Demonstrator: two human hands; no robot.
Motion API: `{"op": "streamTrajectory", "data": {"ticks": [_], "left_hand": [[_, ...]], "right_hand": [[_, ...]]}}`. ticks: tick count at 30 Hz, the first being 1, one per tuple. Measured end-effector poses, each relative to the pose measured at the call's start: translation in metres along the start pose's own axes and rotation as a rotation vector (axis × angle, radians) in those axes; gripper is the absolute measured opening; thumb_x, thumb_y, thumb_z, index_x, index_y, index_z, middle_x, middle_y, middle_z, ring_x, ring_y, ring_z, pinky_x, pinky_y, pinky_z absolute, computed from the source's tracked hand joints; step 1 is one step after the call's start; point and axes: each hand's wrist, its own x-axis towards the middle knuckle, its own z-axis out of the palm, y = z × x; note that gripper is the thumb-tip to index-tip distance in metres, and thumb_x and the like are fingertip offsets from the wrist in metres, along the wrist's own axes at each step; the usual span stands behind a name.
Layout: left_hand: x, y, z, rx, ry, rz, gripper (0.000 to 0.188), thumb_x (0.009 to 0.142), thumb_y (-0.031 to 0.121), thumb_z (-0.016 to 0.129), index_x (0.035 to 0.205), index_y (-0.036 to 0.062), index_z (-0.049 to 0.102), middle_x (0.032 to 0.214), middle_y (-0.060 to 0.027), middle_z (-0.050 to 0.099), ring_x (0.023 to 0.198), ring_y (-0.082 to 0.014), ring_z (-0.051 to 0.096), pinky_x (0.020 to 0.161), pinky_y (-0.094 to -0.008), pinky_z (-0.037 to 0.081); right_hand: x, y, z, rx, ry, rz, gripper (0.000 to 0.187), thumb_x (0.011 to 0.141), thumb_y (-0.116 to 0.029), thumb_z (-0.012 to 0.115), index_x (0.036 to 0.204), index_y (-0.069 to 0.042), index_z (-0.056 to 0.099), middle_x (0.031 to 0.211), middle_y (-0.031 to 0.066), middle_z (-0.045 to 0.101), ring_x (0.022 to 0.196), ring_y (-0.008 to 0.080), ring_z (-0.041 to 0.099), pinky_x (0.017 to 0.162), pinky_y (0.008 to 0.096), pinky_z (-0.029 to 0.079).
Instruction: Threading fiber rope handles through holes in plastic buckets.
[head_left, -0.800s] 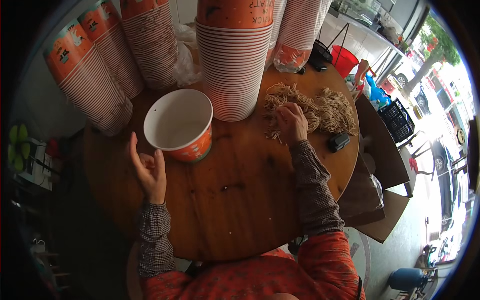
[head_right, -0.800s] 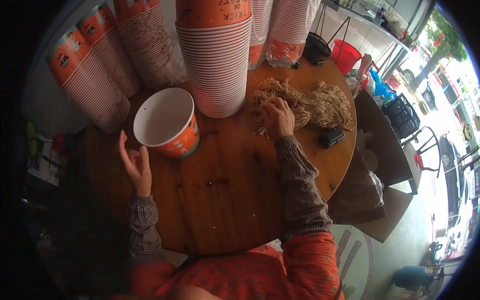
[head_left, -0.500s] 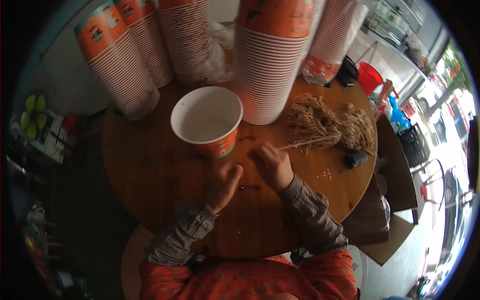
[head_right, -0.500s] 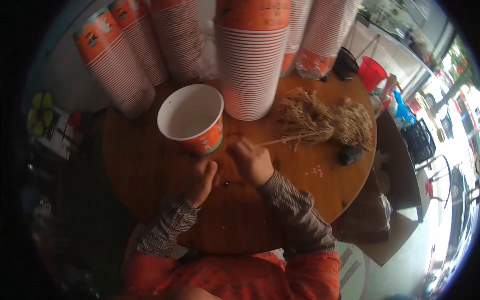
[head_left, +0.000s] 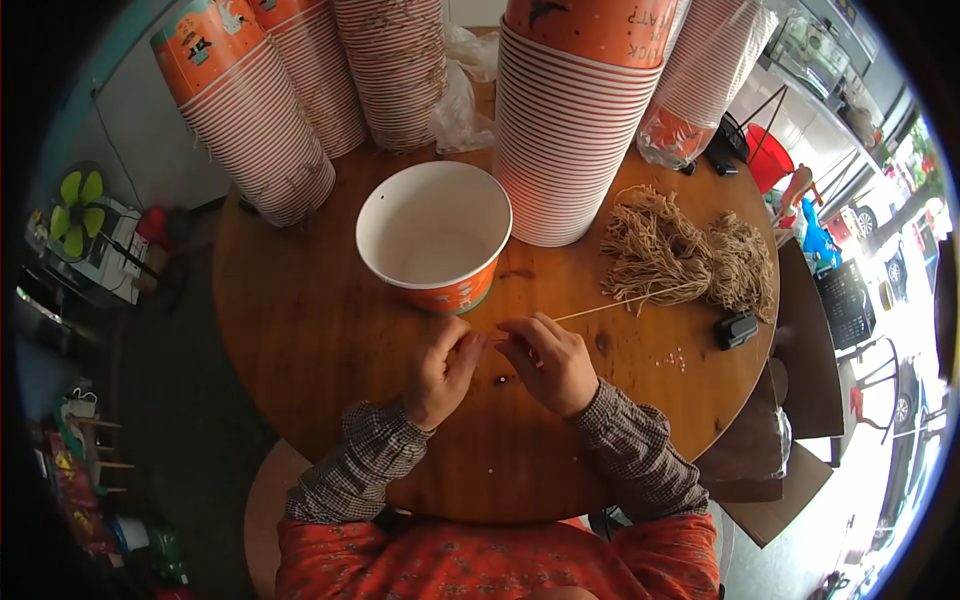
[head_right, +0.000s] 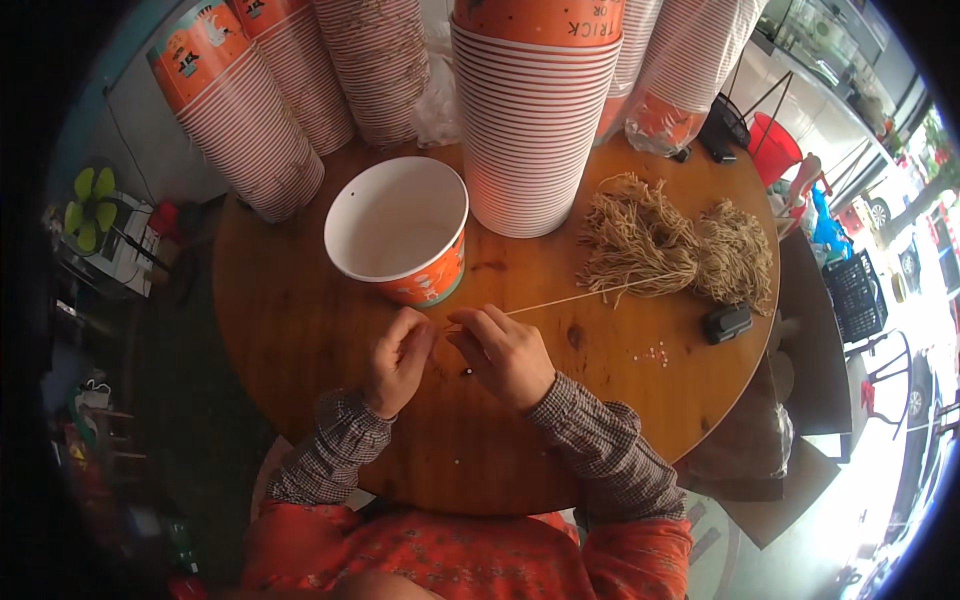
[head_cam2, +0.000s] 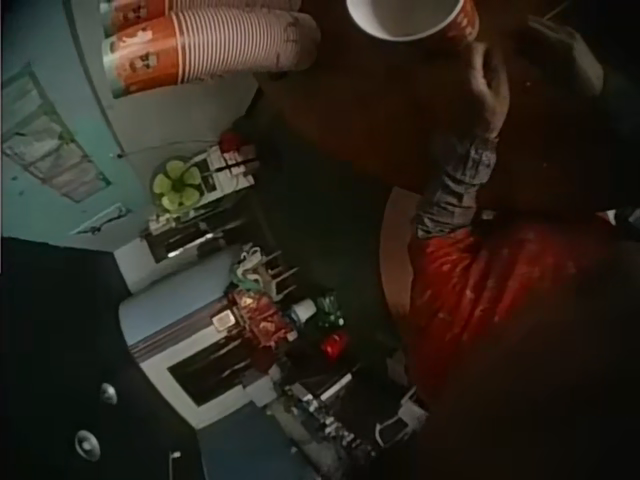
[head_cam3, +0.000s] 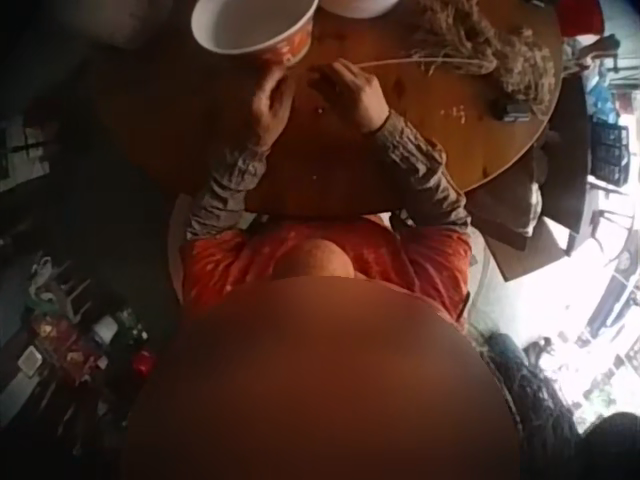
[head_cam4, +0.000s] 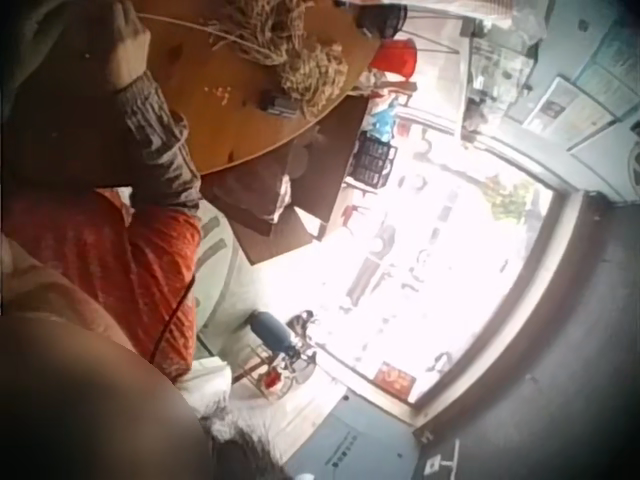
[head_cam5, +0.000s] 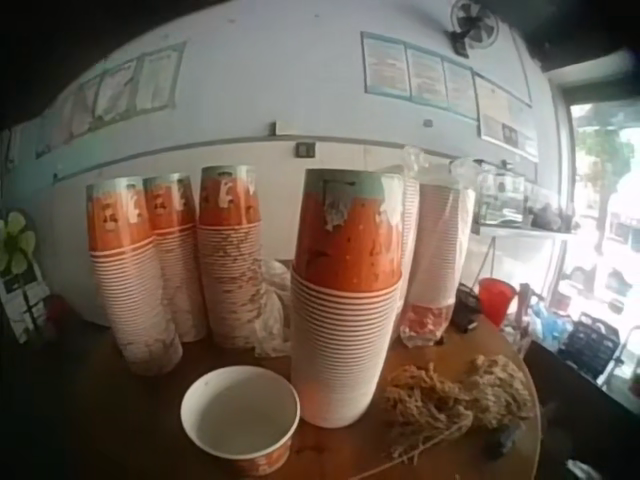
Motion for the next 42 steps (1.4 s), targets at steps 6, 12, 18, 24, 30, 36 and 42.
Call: {"op": "streamTrajectory", "data": {"ticks": [6,12,18,24,30,36,42], "left_hand": [[0.006,0.009,-0.01,0.002,-0.05,0.16,0.007,0.092,0.004,0.058,0.092,-0.0004,0.053,0.082,-0.009,0.056,0.069,-0.0151,0.057,0.063,-0.0263,0.046],[0.008,0.008,-0.009,-0.007,-0.086,0.178,0.007,0.094,0.004,0.056,0.097,-0.0002,0.052,0.087,-0.0092,0.057,0.073,-0.0157,0.06,0.066,-0.0266,0.05],[0.008,0.022,-0.011,-0.445,0.029,-0.074,0.025,0.099,0.024,0.053,0.101,-0.0002,0.055,0.089,-0.0042,0.058,0.075,-0.0107,0.058,0.069,-0.0262,0.049],[0.001,0.003,-0.015,-0.146,-0.176,-0.104,0.043,0.098,0.038,0.051,0.081,-0.0001,0.058,0.066,-0.001,0.053,0.061,-0.0078,0.048,0.056,-0.0247,0.04],[-0.001,0.017,-0.01,-0.045,-0.064,-0.031,0.023,0.097,0.017,0.056,0.081,0.0004,0.056,0.068,-0.0031,0.051,0.062,-0.0092,0.047,0.057,-0.0254,0.04],[0.002,0.023,-0.016,-0.011,-0.093,0.208,0.009,0.093,0.007,0.058,0.092,-0.0004,0.055,0.082,-0.0079,0.056,0.069,-0.0144,0.052,0.063,-0.0258,0.044],[0.005,0.018,-0.012,-0.008,-0.095,0.195,0.005,0.09,0.001,0.059,0.094,-0.0005,0.055,0.086,-0.009,0.057,0.076,-0.018,0.057,0.068,-0.0278,0.047]], "right_hand": [[0.004,-0.011,-0.005,0.159,-0.011,0.169,0.017,0.08,-0.002,0.072,0.096,-0.001,0.064,0.076,0.006,0.059,0.062,0.0116,0.058,0.056,0.0234,0.046],[0.0,-0.004,0.002,0.298,-0.029,0.286,0.011,0.083,-0.003,0.07,0.092,0.0,0.065,0.075,0.003,0.062,0.059,0.0062,0.055,0.055,0.0212,0.045],[-0.005,-0.01,0.0,0.49,-0.028,0.476,0.008,0.087,-0.005,0.068,0.092,0.0,0.064,0.075,0.0012,0.063,0.061,0.0036,0.056,0.055,0.0201,0.045],[-0.003,-0.018,-0.001,0.469,-0.034,0.395,0.006,0.086,-0.003,0.068,0.089,-0.001,0.064,0.073,0.0001,0.062,0.062,0.0033,0.053,0.056,0.0198,0.044],[-0.005,-0.015,0.003,0.373,-0.033,0.299,0.008,0.084,-0.002,0.069,0.09,-0.001,0.064,0.074,0.0019,0.061,0.062,0.0044,0.054,0.057,0.0203,0.044],[-0.004,-0.024,-0.003,0.349,-0.017,0.285,0.01,0.084,-0.002,0.07,0.092,-0.001,0.063,0.073,0.0008,0.06,0.062,0.0036,0.053,0.056,0.0199,0.043],[-0.005,-0.017,0.0,0.406,-0.031,0.368,0.009,0.086,-0.003,0.068,0.093,0.0,0.063,0.071,-0.0005,0.06,0.061,0.0026,0.052,0.055,0.0192,0.043]]}}
